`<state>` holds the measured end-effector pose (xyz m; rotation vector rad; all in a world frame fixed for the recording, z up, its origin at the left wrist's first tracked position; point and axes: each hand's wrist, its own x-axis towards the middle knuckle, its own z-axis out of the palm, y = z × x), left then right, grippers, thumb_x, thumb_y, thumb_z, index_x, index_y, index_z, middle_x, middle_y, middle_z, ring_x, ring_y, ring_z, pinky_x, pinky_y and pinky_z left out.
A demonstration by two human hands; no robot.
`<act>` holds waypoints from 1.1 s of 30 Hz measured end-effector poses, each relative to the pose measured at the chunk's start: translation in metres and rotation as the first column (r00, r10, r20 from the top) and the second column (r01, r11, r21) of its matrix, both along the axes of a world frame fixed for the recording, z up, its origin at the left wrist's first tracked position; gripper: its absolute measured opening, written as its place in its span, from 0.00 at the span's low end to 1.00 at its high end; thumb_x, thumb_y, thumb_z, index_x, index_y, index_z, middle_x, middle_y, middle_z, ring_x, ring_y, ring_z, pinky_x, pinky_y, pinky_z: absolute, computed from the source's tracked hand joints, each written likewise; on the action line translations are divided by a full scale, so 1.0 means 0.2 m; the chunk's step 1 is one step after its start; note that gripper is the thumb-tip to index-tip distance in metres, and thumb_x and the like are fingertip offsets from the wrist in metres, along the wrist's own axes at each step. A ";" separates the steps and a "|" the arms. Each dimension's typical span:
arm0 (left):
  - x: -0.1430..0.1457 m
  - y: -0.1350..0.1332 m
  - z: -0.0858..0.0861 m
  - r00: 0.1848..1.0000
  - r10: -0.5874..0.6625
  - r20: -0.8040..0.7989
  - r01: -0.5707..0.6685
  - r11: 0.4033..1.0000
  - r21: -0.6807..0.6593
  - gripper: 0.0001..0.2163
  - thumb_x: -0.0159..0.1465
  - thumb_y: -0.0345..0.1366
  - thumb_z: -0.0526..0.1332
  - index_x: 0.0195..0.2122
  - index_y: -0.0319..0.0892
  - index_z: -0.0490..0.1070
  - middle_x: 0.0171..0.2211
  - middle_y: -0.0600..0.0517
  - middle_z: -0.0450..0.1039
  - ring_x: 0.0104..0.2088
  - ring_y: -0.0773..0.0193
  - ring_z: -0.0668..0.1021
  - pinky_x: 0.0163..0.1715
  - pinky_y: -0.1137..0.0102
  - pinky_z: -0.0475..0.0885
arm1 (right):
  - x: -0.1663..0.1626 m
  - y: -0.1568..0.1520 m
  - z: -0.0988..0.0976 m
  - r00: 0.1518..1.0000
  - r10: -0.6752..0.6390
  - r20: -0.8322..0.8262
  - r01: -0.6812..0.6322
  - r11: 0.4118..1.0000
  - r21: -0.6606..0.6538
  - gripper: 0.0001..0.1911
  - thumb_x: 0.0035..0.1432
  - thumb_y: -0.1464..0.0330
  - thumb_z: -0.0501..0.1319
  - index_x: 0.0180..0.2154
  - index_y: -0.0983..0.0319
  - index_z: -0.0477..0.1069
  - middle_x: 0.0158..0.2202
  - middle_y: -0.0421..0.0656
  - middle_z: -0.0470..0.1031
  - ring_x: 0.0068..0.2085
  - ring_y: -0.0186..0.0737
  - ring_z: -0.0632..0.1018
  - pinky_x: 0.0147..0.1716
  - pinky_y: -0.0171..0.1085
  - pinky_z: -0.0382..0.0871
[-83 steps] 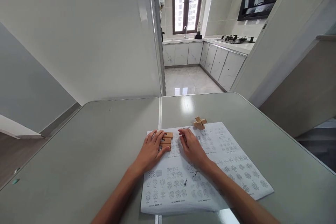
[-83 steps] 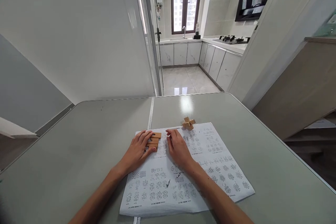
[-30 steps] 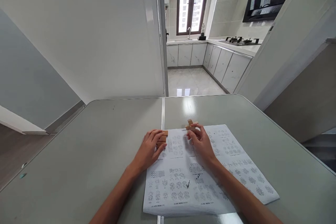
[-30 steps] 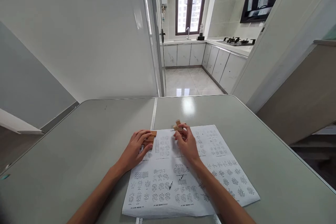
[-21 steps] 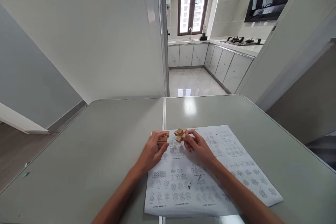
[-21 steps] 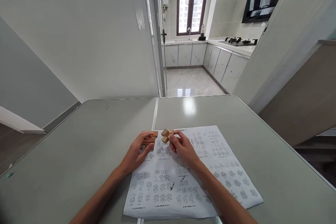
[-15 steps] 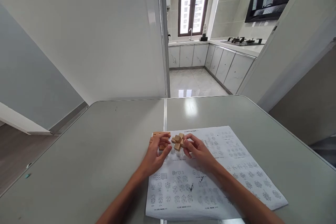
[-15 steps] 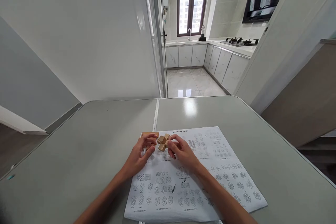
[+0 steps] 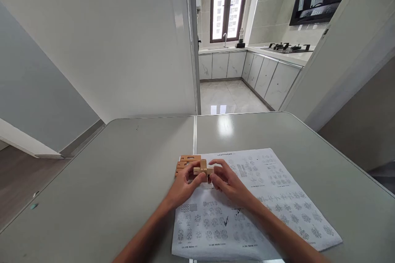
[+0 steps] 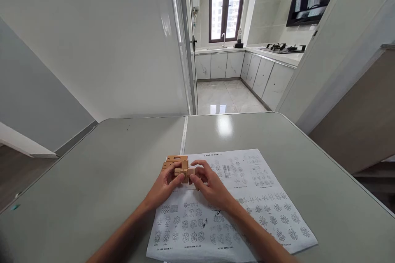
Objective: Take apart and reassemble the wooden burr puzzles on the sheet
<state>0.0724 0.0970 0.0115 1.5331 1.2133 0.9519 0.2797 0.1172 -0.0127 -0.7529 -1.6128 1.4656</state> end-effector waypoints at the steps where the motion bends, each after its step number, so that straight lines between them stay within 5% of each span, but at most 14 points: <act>1: 0.00 0.00 0.00 1.000 0.020 -0.016 -0.019 0.999 0.045 0.22 0.67 0.50 0.64 0.58 0.48 0.70 0.50 0.46 0.80 0.49 0.52 0.83 0.51 0.57 0.79 | 0.00 0.00 0.00 0.999 -0.032 0.026 0.032 0.999 0.022 0.19 0.69 0.52 0.57 0.55 0.54 0.64 0.33 0.39 0.74 0.31 0.38 0.73 0.33 0.37 0.70; 7: 0.01 -0.01 0.01 0.993 0.060 -0.100 -0.034 0.969 0.244 0.29 0.59 0.40 0.74 0.61 0.51 0.67 0.57 0.46 0.76 0.56 0.51 0.79 0.58 0.53 0.76 | 0.00 0.02 0.00 0.985 -0.089 0.149 0.067 0.987 0.145 0.18 0.70 0.53 0.55 0.50 0.56 0.73 0.43 0.46 0.78 0.40 0.44 0.77 0.37 0.39 0.73; 21: -0.02 -0.01 0.02 0.983 0.047 -0.176 0.018 0.937 0.348 0.28 0.56 0.35 0.74 0.58 0.49 0.71 0.53 0.46 0.79 0.52 0.51 0.81 0.53 0.56 0.78 | 0.02 0.02 0.02 0.983 -0.056 0.173 0.019 0.978 0.208 0.14 0.72 0.56 0.55 0.44 0.57 0.73 0.37 0.43 0.77 0.35 0.41 0.76 0.34 0.37 0.71; 33: 0.00 -0.02 0.03 0.968 0.133 -0.215 -0.024 0.896 0.444 0.27 0.53 0.39 0.77 0.54 0.49 0.73 0.49 0.48 0.81 0.48 0.51 0.82 0.48 0.57 0.79 | 0.02 0.02 -0.09 0.914 -0.277 0.296 0.089 0.850 0.519 0.06 0.66 0.71 0.57 0.40 0.55 0.71 0.38 0.43 0.75 0.31 0.40 0.74 0.30 0.37 0.67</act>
